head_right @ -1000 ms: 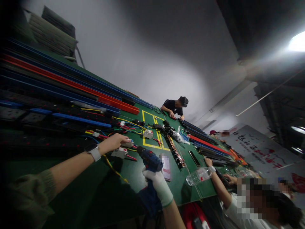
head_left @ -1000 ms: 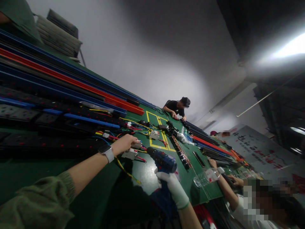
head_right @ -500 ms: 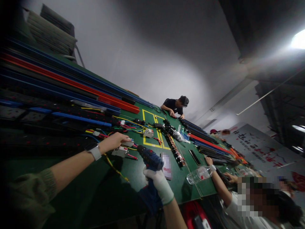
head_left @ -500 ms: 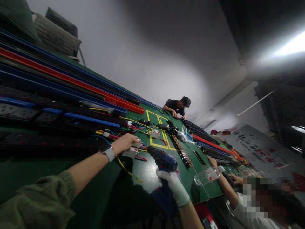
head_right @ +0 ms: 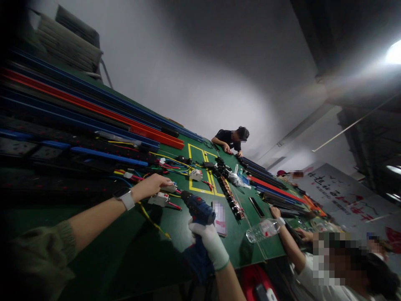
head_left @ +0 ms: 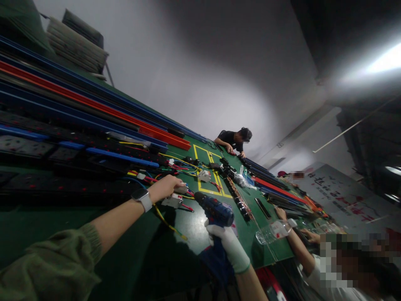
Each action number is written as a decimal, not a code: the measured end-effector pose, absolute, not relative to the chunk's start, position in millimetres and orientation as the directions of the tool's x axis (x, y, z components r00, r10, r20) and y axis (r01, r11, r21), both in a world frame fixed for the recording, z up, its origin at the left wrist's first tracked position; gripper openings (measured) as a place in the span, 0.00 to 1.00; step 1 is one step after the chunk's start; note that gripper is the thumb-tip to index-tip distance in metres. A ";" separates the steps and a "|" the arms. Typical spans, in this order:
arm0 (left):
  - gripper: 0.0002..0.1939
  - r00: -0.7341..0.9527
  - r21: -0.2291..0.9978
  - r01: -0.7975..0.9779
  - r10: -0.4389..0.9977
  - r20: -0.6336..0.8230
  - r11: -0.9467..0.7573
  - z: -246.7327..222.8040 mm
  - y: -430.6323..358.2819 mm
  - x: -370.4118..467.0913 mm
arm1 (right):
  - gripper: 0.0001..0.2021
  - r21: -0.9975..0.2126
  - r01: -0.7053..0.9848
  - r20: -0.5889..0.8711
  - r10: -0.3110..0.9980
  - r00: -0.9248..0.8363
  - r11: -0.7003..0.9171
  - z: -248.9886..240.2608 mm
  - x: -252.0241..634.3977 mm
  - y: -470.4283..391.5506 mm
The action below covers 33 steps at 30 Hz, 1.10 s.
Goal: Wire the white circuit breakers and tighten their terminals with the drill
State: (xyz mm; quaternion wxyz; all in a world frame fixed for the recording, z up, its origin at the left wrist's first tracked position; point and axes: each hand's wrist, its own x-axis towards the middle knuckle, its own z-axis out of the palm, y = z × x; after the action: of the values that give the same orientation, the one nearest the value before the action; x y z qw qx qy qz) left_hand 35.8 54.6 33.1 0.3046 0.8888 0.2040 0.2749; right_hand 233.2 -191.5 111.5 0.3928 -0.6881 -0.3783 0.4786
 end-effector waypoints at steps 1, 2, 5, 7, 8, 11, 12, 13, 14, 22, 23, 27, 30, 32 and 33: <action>0.25 0.765 0.653 0.195 0.530 0.366 -0.732 33.7 54.2 35.4 | 0.15 -0.903 0.140 -0.363 0.895 0.259 -0.407 112.2 232.7 -191.8; 0.25 0.764 0.652 0.193 0.529 0.368 -0.733 34.2 53.9 35.2 | 0.15 -0.903 0.135 -0.366 0.894 0.260 -0.409 112.8 232.2 -192.2; 0.23 0.762 0.659 0.182 0.529 0.374 -0.730 34.7 53.6 35.3 | 0.13 -0.905 0.126 -0.367 0.896 0.249 -0.406 113.9 230.7 -194.2; 0.22 0.760 0.663 0.183 0.532 0.372 -0.726 34.4 53.9 35.7 | 0.13 -0.908 0.121 -0.362 0.898 0.250 -0.400 114.2 229.7 -195.6; 0.22 0.761 0.663 0.186 0.533 0.369 -0.725 34.1 54.1 35.8 | 0.13 -0.909 0.119 -0.361 0.897 0.255 -0.399 114.3 229.2 -196.1; 0.24 0.767 0.649 0.199 0.529 0.364 -0.735 32.8 54.8 36.3 | 0.14 -0.912 0.107 -0.356 0.893 0.274 -0.397 114.7 227.8 -197.2; 0.25 0.769 0.641 0.201 0.525 0.365 -0.741 32.3 55.2 36.5 | 0.15 -0.913 0.103 -0.355 0.892 0.279 -0.396 114.8 227.4 -197.4; 0.25 0.770 0.633 0.203 0.521 0.367 -0.747 31.7 55.6 36.8 | 0.15 -0.914 0.100 -0.354 0.891 0.283 -0.394 114.8 227.1 -197.5; 0.25 0.772 0.626 0.204 0.517 0.370 -0.753 31.1 56.0 37.1 | 0.15 -0.914 0.097 -0.353 0.891 0.286 -0.393 114.8 226.7 -197.7; 0.26 0.781 0.597 0.218 0.504 0.368 -0.772 28.8 58.6 38.1 | 0.12 -0.926 0.089 -0.325 0.896 0.302 -0.366 112.2 223.5 -199.3; 0.26 0.780 0.597 0.220 0.507 0.368 -0.772 29.0 58.4 37.9 | 0.12 -0.927 0.085 -0.324 0.895 0.308 -0.365 111.3 224.0 -199.0; 0.24 0.771 0.604 0.208 0.509 0.383 -0.769 29.5 57.2 37.3 | 0.11 -0.923 0.041 -0.355 0.890 0.286 -0.382 107.6 229.7 -196.2; 0.23 0.766 0.606 0.203 0.510 0.391 -0.769 29.1 57.1 36.9 | 0.10 -0.932 0.008 -0.348 0.903 0.252 -0.362 106.1 233.4 -194.5; 0.24 0.766 0.607 0.207 0.513 0.388 -0.767 28.2 57.8 37.0 | 0.11 -0.935 0.006 -0.340 0.903 0.261 -0.354 105.5 234.1 -194.3; 0.24 0.767 0.609 0.209 0.514 0.384 -0.766 27.5 58.4 37.2 | 0.12 -0.935 0.008 -0.340 0.900 0.272 -0.355 105.2 234.1 -194.5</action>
State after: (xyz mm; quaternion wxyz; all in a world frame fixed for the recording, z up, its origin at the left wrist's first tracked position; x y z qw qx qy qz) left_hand 37.2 58.4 27.5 0.2770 0.8981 0.2013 0.2760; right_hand 234.1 -194.5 105.2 0.4509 -0.6579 -0.3450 0.4949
